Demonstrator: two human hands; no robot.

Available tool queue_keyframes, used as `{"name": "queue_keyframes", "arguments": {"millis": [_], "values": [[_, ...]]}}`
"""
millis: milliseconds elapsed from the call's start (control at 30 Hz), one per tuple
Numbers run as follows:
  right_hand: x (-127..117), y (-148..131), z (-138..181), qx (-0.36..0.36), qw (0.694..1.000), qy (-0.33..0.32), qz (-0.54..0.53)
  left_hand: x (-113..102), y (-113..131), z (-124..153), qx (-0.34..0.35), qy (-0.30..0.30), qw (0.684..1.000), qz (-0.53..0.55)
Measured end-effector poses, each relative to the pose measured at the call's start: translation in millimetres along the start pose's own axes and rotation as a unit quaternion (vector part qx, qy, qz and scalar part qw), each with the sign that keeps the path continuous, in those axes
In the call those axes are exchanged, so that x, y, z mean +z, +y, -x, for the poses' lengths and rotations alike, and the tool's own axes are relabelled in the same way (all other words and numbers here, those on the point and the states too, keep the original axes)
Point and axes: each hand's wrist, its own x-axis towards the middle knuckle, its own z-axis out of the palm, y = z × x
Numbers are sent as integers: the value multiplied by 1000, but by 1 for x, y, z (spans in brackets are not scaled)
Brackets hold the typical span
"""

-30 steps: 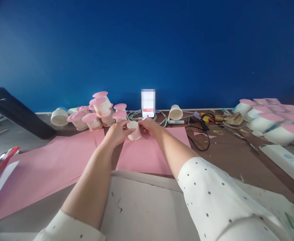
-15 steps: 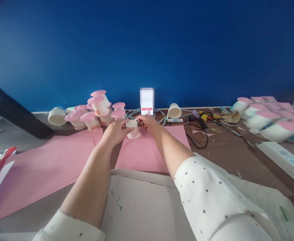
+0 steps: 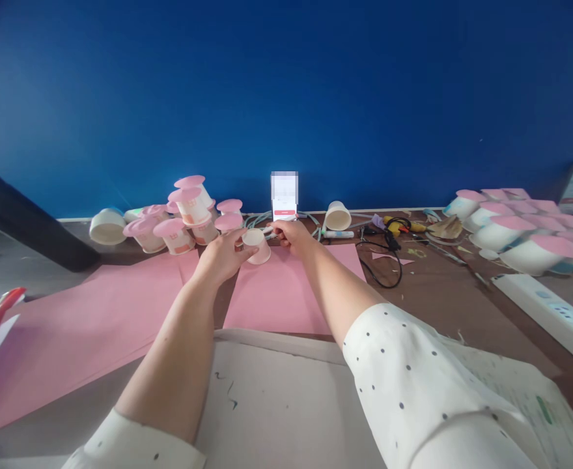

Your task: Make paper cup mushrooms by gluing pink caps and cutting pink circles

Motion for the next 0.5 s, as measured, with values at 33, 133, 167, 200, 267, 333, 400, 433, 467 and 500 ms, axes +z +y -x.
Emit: {"name": "queue_keyframes", "arguments": {"millis": [33, 133, 167, 200, 267, 333, 400, 433, 467, 500], "values": [[0, 0, 1, 2, 1000, 1, 0, 0, 0, 0, 2, 1, 1000, -5], [0, 0, 4, 7, 1000, 4, -4, 1, -2, 0, 0, 3, 1000, -18], [0, 0, 4, 7, 1000, 5, -6, 0, -2, 0, -2, 2, 1000, -19], [0, -1, 4, 7, 1000, 6, -8, 0, -2, 0, -4, 1, 1000, -19], [-1, -1, 4, 6, 1000, 10, -12, -2, 0, 2, -10, 13, 1000, -14], [-3, -1, 3, 5, 1000, 14, -17, -7, 6, 5, -12, 63, 998, 15], [-5, -2, 1, 3, 1000, 21, -21, -13, 14, 8, 17, 156, 983, 95], [-6, -3, 1, 3, 999, 25, -22, -17, 19, 10, 49, 200, 966, 156], [-7, -3, 1, 4, 999, 29, -23, -22, 24, 12, 86, 235, 943, 217], [-8, -4, 1, 5, 999, 33, -23, -28, 29, 14, 121, 264, 918, 271]]}}
